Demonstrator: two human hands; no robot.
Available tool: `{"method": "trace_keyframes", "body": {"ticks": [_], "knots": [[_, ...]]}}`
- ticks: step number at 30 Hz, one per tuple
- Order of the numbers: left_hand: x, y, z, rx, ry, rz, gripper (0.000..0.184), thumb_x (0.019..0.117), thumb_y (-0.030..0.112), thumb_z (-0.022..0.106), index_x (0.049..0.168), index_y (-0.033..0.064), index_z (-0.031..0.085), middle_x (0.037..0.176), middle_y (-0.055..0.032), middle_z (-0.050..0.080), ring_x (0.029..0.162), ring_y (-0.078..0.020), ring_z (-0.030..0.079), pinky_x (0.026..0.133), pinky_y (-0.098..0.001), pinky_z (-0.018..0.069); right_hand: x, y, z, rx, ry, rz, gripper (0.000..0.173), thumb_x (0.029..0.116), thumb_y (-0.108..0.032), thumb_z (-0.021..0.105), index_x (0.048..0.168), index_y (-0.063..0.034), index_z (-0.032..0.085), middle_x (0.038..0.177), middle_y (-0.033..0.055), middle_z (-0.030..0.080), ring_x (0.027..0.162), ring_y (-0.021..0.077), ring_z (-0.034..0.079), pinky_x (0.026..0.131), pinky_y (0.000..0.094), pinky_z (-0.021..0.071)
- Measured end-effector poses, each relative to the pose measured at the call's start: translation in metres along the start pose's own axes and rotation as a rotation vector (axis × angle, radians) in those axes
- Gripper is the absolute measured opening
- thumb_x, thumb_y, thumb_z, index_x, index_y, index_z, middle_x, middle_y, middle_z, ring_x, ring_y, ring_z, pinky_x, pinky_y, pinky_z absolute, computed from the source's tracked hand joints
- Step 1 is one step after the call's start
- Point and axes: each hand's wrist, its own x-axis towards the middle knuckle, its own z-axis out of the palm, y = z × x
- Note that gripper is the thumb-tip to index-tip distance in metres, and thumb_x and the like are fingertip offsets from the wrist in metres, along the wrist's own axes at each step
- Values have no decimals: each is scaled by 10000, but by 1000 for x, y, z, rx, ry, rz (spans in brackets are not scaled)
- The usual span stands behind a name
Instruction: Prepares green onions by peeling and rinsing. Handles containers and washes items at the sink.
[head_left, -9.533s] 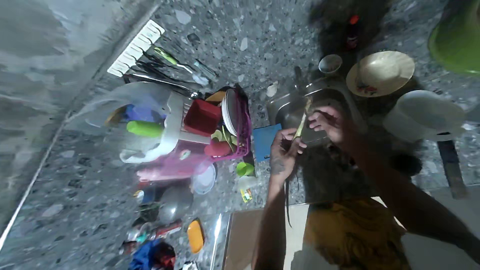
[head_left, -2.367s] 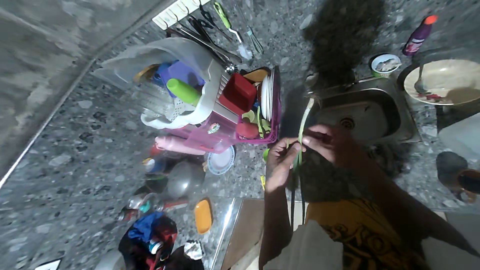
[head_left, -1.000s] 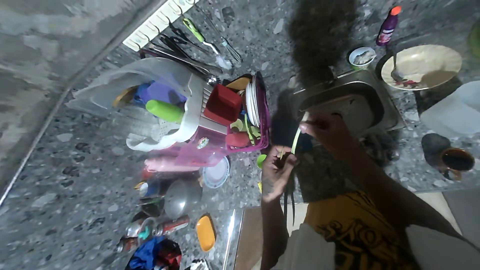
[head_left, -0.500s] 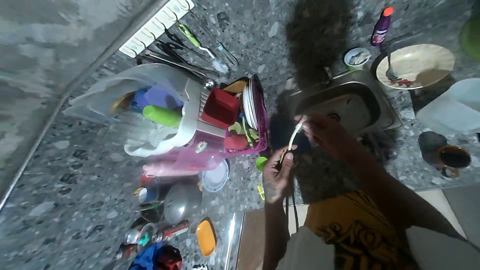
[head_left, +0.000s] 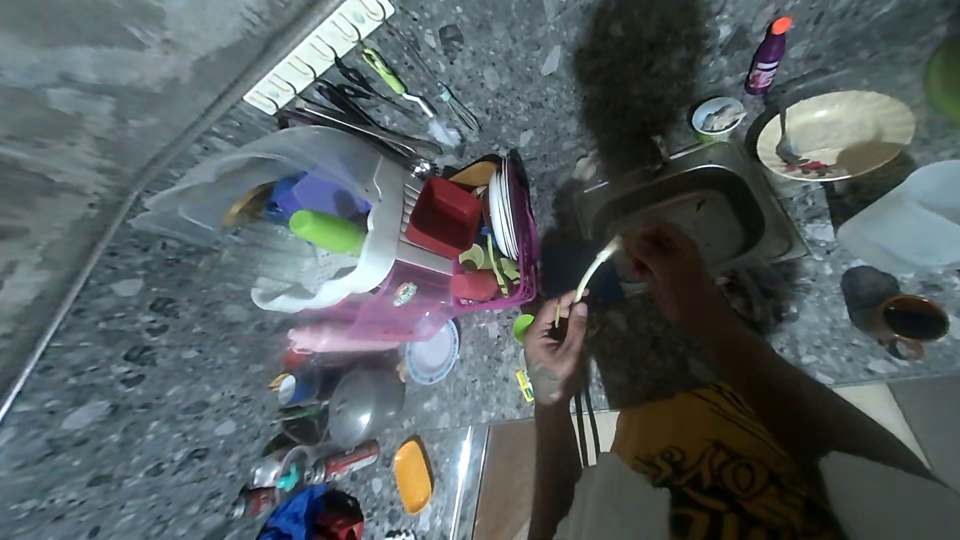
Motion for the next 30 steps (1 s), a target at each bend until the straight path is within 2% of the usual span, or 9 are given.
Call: {"method": "trace_keyframes", "body": {"ticks": [3,5,6,10,14,17,24,27,30], "knots": [[-1,-1,1,-13,-10,-32,186,972,48,608,1104,-33,710,871,-8,700,708,-28,611,633,-186,519,-1,-1,2,184,-21,87,99,1066,-63,485,1014,-90,564,823,-7,653,680,61,624,682,214,566],[-1,0,4,-12,2,-50,181,970,50,613,1101,-27,711,861,-5,694,697,-24,602,617,-178,509,-1,-2,5,244,-24,123,84,1067,-57,472,1043,-80,549,827,11,672,686,80,649,698,233,584],[-1,0,5,-10,15,-57,176,961,44,622,1096,-26,711,847,-2,685,685,-23,595,604,-175,503,-2,-3,5,244,-31,131,57,1054,-53,509,1091,-64,551,861,29,698,706,92,669,716,244,592],[-1,1,5,27,23,-95,171,952,50,647,1096,-13,714,821,8,677,669,-27,594,595,-181,505,-4,-2,6,206,-70,131,309,960,-18,671,1257,-53,593,929,33,724,793,105,699,780,258,606],[-1,0,5,25,-2,-66,169,961,48,628,1091,-25,708,827,13,676,676,-18,591,602,-174,502,0,-3,6,64,-99,168,380,970,-127,710,1335,-69,624,954,30,729,810,102,691,777,252,594],[-1,0,5,7,-17,-59,165,964,41,620,1086,-24,710,833,10,677,691,-22,599,617,-177,509,2,0,7,59,-135,168,292,979,-132,699,1254,-44,649,975,42,731,823,112,703,787,263,605],[-2,-1,5,18,-1,-52,160,965,46,622,1078,-29,707,811,10,668,679,-28,598,611,-185,512,3,6,6,-24,-187,131,73,961,-97,706,990,-49,753,846,8,726,755,77,666,740,226,573],[-3,0,3,44,11,-66,165,964,53,619,1075,-33,707,826,-1,686,678,-28,600,609,-184,509,3,5,4,-188,-156,87,97,986,-157,697,1014,-77,745,854,-8,718,740,70,657,715,235,567],[-4,-1,0,55,28,-63,164,969,50,609,1075,-31,704,793,12,668,644,-19,581,577,-176,494,5,5,-2,-394,-56,23,166,1021,-243,656,1075,-95,711,836,-1,664,676,66,596,630,252,525]]}}
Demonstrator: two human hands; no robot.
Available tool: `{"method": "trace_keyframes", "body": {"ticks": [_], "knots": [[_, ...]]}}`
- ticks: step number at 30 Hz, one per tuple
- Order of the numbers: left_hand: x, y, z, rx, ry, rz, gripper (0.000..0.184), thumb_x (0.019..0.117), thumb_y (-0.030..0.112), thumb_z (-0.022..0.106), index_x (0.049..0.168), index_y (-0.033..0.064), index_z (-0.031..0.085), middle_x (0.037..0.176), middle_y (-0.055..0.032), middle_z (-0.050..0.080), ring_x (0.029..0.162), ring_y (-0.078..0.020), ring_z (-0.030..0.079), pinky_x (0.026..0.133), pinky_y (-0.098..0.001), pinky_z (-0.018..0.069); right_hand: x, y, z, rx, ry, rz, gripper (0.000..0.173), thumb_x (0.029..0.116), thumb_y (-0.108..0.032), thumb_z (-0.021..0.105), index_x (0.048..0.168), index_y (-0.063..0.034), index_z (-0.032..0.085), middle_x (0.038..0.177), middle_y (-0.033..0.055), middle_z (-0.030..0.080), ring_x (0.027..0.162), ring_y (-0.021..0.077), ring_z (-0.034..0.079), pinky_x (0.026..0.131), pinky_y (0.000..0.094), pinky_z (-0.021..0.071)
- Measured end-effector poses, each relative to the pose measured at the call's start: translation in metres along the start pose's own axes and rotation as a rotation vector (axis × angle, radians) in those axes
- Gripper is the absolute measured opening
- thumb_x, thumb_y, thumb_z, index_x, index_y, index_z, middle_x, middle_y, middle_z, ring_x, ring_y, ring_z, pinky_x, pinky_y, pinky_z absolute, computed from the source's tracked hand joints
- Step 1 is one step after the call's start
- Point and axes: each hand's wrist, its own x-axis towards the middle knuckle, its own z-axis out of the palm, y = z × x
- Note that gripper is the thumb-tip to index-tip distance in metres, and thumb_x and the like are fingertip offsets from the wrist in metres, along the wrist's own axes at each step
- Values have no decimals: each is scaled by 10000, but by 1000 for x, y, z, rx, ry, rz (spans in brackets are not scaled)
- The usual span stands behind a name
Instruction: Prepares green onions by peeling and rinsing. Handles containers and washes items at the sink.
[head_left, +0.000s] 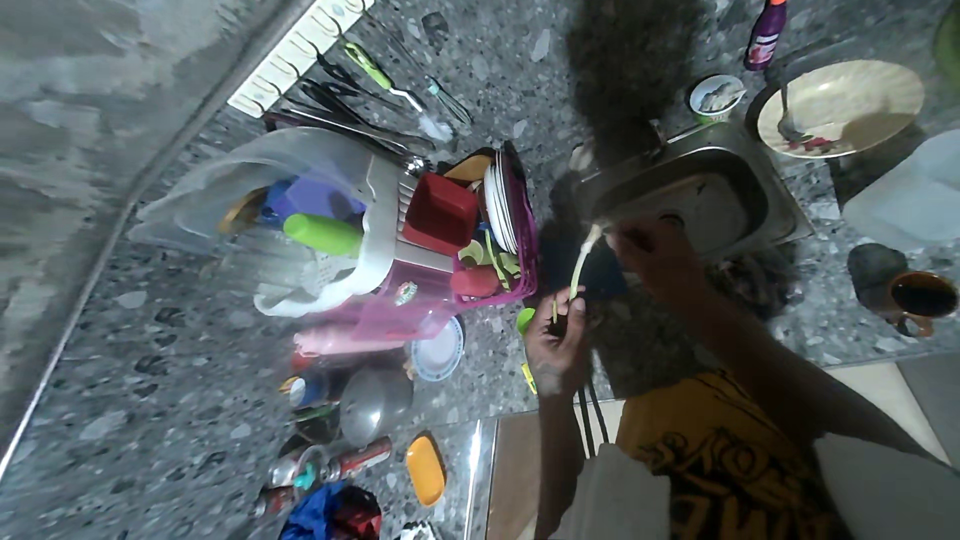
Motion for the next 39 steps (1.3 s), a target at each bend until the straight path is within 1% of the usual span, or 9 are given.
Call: {"method": "trace_keyframes", "body": {"ticks": [3,6,9,13,18,23,30,35,39], "knots": [[-1,-1,-3,8,-2,-9,163,974,50,602,1075,-29,702,790,19,663,638,-18,579,574,-174,492,6,5,-8,-30,78,-44,200,1029,-257,641,1093,-77,700,836,6,656,664,60,586,615,250,520],[-2,-4,1,19,-10,-15,162,959,43,627,1083,-28,704,821,8,686,640,-16,578,569,-175,488,7,8,-10,70,86,-120,172,1015,-166,656,1134,-46,620,910,33,700,719,97,681,660,270,607],[-4,0,8,142,15,-7,202,924,54,696,1113,-16,720,776,23,673,592,6,558,536,-160,485,2,2,-9,72,51,-155,319,992,-134,689,1252,-78,513,950,29,704,736,110,702,661,284,623],[-5,4,11,387,9,123,264,923,137,716,1165,42,757,897,-16,720,658,4,586,599,-166,511,1,6,-10,-125,-61,-391,371,982,-148,662,1350,-102,635,1088,36,700,851,66,677,768,258,607],[-2,5,6,450,-4,212,247,928,159,706,1148,72,776,896,-27,717,716,-23,633,638,-189,547,9,8,-19,-298,-156,-604,270,988,-204,652,1235,-156,751,1075,41,693,845,65,661,743,233,588],[7,6,7,457,-78,189,297,957,261,695,1177,70,752,1011,-37,740,819,-44,672,728,-224,579,9,4,-16,-333,-115,-723,248,941,-176,662,1152,-104,772,976,65,704,775,90,654,685,255,581],[14,7,23,456,-8,297,241,991,195,635,1144,77,780,966,-46,761,815,-53,696,744,-236,589,3,2,-7,-406,-22,-738,211,912,-170,660,1062,-79,778,870,72,699,661,116,634,585,271,553],[12,6,28,430,2,269,243,992,177,617,1130,69,784,931,-46,756,771,-37,674,715,-213,566,1,3,-8,-425,68,-726,181,920,-118,653,1024,-87,797,865,70,724,662,117,650,598,269,557],[13,4,21,264,-5,163,233,1000,129,588,1096,8,763,871,-27,737,697,9,631,647,-174,537,7,4,-13,-334,-94,-633,255,955,-116,593,1129,-83,777,916,37,711,694,50,626,634,217,554]]}}
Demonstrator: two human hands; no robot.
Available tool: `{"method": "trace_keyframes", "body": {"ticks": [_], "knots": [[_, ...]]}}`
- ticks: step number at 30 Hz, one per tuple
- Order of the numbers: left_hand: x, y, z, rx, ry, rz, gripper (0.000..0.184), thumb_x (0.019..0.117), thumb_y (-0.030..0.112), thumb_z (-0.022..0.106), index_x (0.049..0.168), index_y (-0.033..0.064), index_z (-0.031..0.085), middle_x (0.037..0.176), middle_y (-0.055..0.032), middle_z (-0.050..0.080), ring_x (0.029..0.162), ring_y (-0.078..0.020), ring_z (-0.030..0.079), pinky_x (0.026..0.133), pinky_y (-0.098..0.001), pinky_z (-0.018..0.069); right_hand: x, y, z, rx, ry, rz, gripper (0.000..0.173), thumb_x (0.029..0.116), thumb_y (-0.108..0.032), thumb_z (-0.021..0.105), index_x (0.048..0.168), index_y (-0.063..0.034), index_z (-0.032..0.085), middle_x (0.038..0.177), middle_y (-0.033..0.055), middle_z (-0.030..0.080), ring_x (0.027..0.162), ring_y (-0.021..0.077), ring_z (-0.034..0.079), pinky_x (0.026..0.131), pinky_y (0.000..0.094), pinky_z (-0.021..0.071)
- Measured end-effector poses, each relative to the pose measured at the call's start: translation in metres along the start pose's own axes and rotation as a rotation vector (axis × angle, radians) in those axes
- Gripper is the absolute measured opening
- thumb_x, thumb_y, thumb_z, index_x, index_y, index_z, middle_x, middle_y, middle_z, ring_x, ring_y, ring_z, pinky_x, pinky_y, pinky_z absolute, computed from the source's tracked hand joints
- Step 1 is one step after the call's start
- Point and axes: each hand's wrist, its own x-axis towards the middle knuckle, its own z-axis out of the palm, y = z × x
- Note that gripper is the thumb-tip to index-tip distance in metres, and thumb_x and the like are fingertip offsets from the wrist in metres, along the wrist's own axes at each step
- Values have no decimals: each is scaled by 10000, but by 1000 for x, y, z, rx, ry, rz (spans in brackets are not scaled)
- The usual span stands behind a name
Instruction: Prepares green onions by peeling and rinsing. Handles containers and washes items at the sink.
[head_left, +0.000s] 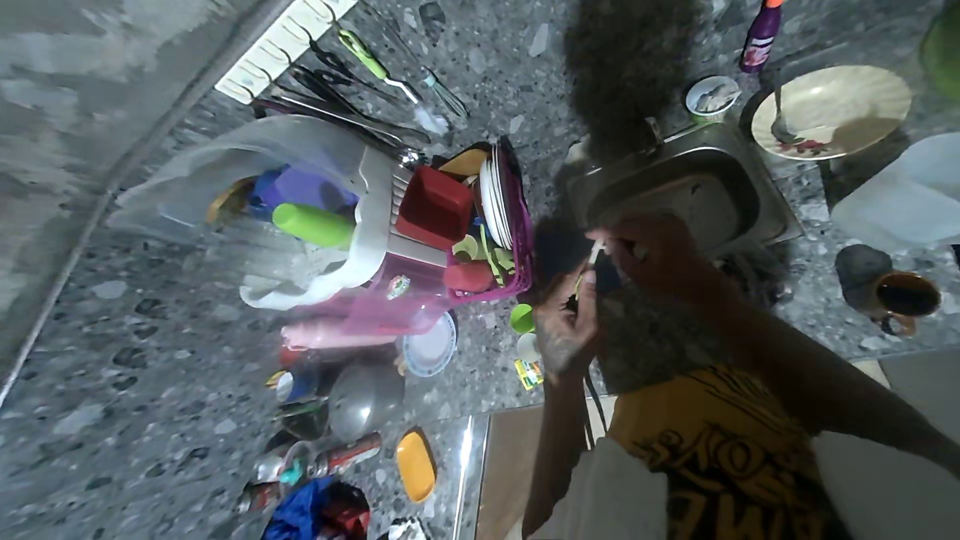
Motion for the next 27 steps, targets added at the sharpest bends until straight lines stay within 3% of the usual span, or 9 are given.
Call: {"method": "trace_keyframes", "body": {"ticks": [4,8,14,17,21,25,27], "knots": [[3,0,-9,-86,6,-72,201,1005,92,578,1026,4,757,799,15,708,679,27,615,635,-165,528,5,1,-4,55,-108,-49,259,941,-192,696,1161,-78,772,954,40,706,709,41,627,639,201,559],[3,-1,-15,-99,-2,-62,198,1005,79,578,1022,2,760,865,-2,735,738,28,638,678,-161,536,12,-1,-11,-38,-196,-125,228,987,-180,644,1155,-119,786,916,13,700,697,37,613,634,189,540],[1,-6,-17,-86,-8,-26,209,998,83,582,1059,-6,761,960,-45,760,827,-4,682,758,-187,567,17,-3,-6,-65,-171,-150,196,927,-158,667,1056,-104,804,855,19,672,664,44,588,588,189,511],[-1,-8,-11,-51,-10,12,222,997,110,587,1067,2,768,906,-40,749,755,-14,664,698,-195,563,16,-6,-1,-81,-142,-77,153,911,-138,663,979,-101,795,866,25,673,663,63,603,592,220,532],[-4,-9,-8,-7,2,23,228,1002,131,593,1075,7,770,885,-32,744,729,-2,651,676,-179,552,15,-6,-4,-49,-148,25,142,915,-142,672,984,-118,794,955,25,691,725,64,637,645,230,569],[-2,-10,-13,101,5,71,226,993,162,619,1097,46,783,908,-38,742,779,-26,661,723,-200,560,17,0,-12,14,-198,-79,187,912,-206,713,1067,-152,803,1137,51,661,990,99,645,823,240,578],[-1,-10,-15,203,1,113,220,983,183,634,1090,77,795,884,-37,735,762,-48,664,708,-231,571,19,1,-14,27,-233,-158,181,929,-238,718,1067,-162,807,1147,48,677,1061,107,646,900,248,568]]}}
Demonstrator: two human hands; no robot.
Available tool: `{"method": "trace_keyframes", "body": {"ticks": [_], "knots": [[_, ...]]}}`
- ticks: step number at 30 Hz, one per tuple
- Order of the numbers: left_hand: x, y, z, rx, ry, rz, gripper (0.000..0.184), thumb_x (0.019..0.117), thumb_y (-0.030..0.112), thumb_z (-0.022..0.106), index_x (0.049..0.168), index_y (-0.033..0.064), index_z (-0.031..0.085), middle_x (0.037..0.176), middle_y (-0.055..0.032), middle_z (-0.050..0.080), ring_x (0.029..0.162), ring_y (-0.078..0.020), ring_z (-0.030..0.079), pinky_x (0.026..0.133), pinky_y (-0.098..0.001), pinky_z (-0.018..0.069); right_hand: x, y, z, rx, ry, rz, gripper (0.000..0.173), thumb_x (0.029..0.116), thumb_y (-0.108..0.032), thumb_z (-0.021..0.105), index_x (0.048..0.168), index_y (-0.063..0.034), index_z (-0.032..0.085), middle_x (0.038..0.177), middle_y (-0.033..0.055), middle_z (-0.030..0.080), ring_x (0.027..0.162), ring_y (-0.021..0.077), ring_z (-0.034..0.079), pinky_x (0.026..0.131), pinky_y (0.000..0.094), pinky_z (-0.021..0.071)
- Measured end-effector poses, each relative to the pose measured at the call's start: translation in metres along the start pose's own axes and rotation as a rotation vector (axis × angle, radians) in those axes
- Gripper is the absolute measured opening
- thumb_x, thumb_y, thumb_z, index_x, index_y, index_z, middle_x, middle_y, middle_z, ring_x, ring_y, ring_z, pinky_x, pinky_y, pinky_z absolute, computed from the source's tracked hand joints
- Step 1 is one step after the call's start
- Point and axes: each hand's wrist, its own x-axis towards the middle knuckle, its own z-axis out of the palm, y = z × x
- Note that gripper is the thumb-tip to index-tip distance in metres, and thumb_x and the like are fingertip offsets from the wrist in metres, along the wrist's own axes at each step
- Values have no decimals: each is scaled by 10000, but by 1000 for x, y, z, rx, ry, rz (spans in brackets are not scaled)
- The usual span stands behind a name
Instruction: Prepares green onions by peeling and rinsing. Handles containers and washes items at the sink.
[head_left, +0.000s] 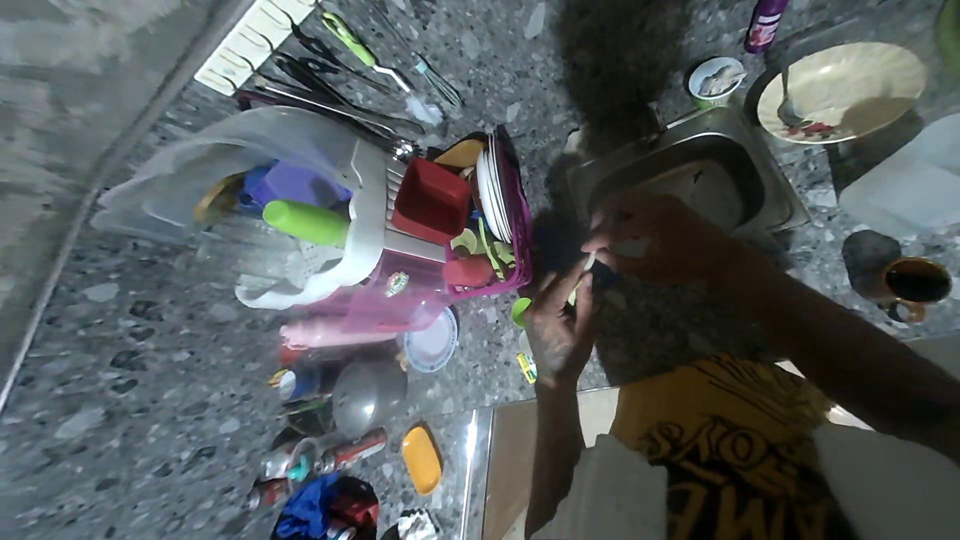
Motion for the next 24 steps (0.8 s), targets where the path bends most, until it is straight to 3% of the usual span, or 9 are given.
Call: {"method": "trace_keyframes", "body": {"ticks": [2,4,12,18,24], "knots": [[2,2,-2,97,-10,33,211,975,185,640,1071,89,802,855,-41,718,723,-60,653,668,-236,566,3,3,-3,-24,-36,-89,185,953,-229,685,1067,-155,811,1091,44,704,1055,120,652,920,256,552],[4,5,-4,193,-18,72,209,975,196,639,1051,99,808,832,-53,707,695,-80,649,644,-246,561,6,3,-7,-56,-84,-140,198,959,-191,659,1064,-132,816,1027,48,730,982,128,674,874,257,558],[7,4,-7,294,-61,170,229,987,216,614,1059,126,812,823,-73,699,715,-154,666,663,-310,567,11,-4,-18,-114,-247,-90,138,912,-119,690,989,-93,802,990,52,724,843,119,680,766,255,575],[6,7,-4,309,-55,189,224,985,216,622,1071,135,812,822,-72,704,735,-165,679,672,-321,572,9,0,-17,-91,-210,-82,104,941,-97,658,946,-67,757,946,50,718,808,114,675,752,254,573],[3,6,-3,298,-34,207,220,982,209,629,1052,113,815,809,-72,702,739,-156,675,686,-291,571,5,3,-22,-31,-161,70,139,984,-118,627,1028,-69,749,978,49,714,818,96,669,765,250,576]]}}
